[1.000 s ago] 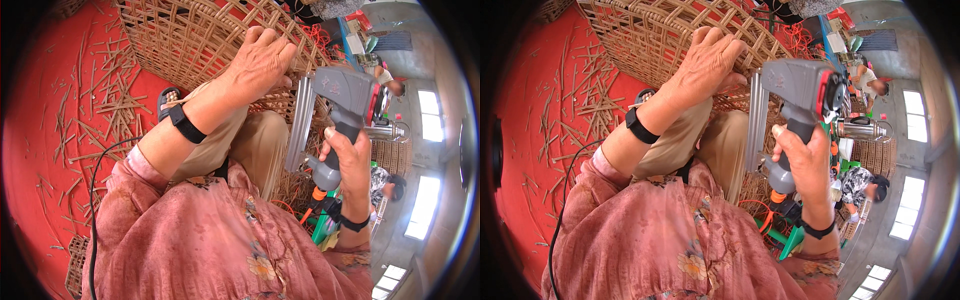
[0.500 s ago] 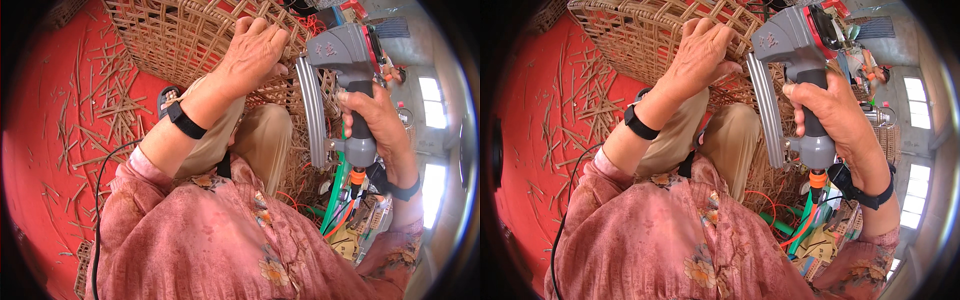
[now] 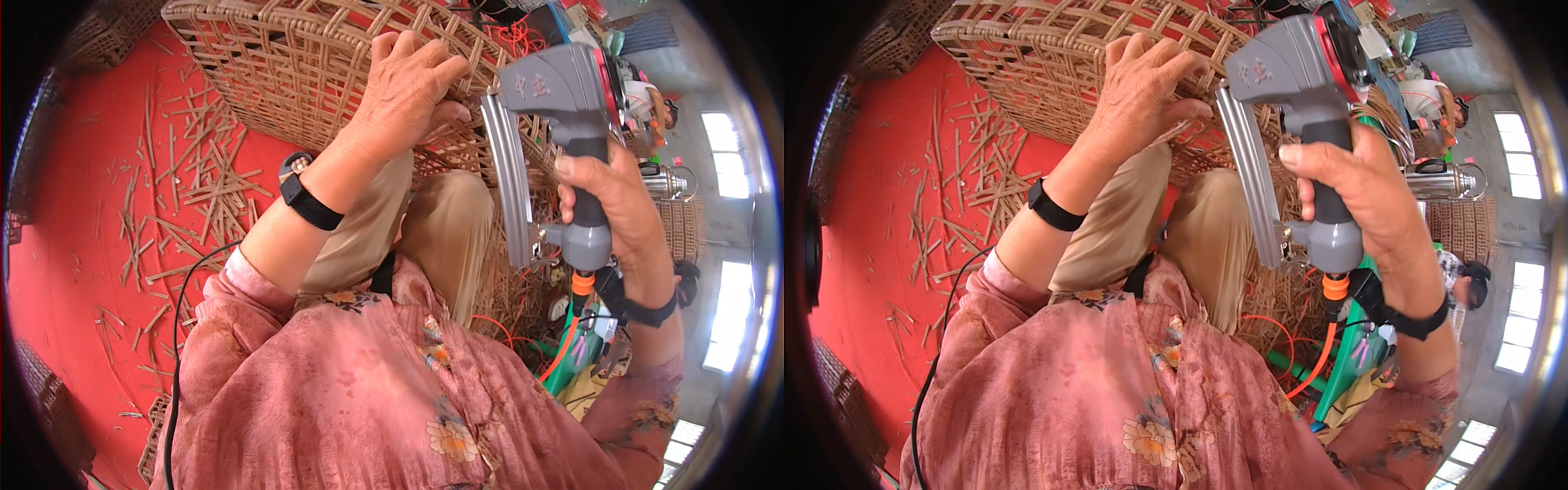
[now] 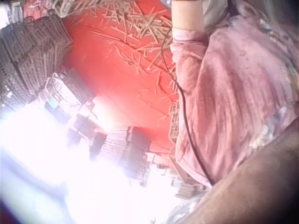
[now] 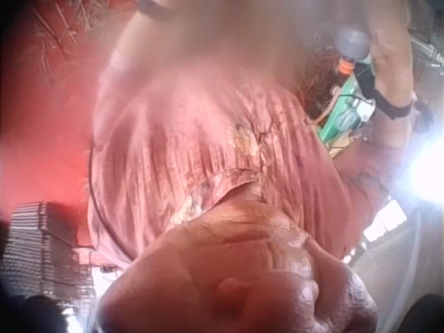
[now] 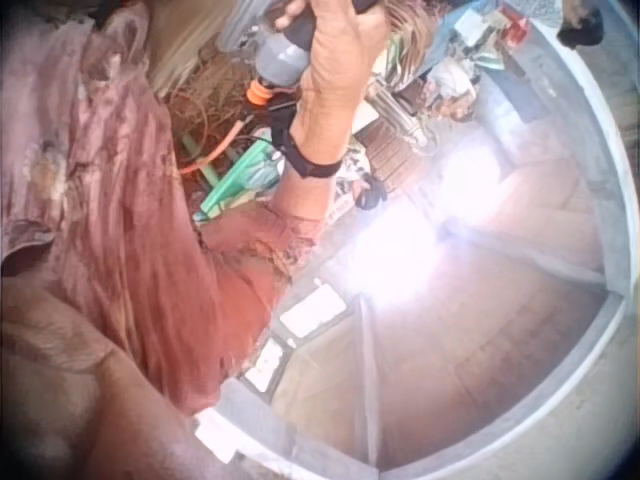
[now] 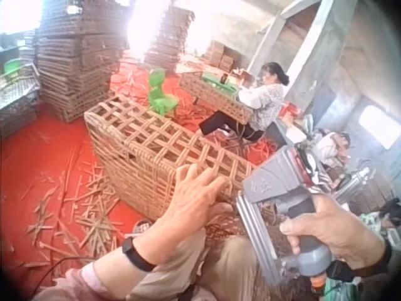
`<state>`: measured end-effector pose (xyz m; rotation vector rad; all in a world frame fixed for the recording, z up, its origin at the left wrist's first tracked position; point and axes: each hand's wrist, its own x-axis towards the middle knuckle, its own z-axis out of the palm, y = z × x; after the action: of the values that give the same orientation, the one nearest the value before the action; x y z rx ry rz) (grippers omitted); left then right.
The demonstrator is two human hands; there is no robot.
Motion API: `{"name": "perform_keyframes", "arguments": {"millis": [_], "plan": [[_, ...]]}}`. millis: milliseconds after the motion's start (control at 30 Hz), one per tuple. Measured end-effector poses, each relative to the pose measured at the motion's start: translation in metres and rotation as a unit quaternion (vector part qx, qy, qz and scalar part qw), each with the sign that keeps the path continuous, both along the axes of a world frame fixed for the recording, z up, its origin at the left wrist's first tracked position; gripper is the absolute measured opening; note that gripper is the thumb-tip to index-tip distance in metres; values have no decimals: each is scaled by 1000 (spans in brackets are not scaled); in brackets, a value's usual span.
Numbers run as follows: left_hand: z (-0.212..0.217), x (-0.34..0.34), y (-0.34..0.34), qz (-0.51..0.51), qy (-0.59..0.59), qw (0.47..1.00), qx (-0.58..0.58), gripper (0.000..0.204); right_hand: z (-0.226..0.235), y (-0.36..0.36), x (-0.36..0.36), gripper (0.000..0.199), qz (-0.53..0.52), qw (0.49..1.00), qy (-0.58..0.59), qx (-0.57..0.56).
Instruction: The recorder is weaving bamboo or wicker strips to assemble or reinforce a piece of furniture, using manual weaving and a pneumatic nail gun.
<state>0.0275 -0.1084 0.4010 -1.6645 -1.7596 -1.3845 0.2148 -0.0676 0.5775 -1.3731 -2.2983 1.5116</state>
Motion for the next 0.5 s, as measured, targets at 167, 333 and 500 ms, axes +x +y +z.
{"name": "perform_keyframes", "arguments": {"millis": [167, 333, 500], "plan": [[5, 6, 1, -12, 4, 1000, 13, 35, -5, -6, 58, 33, -89, 979, 180, -44], [10, 11, 4, -4, 4, 1000, -17, 27, -16, -10, 131, 39, -198, 934, 295, -29], [17, 11, 6, 1, 21, 999, -38, 25, -61, -8, 198, 37, -281, 906, 315, 27]]}}
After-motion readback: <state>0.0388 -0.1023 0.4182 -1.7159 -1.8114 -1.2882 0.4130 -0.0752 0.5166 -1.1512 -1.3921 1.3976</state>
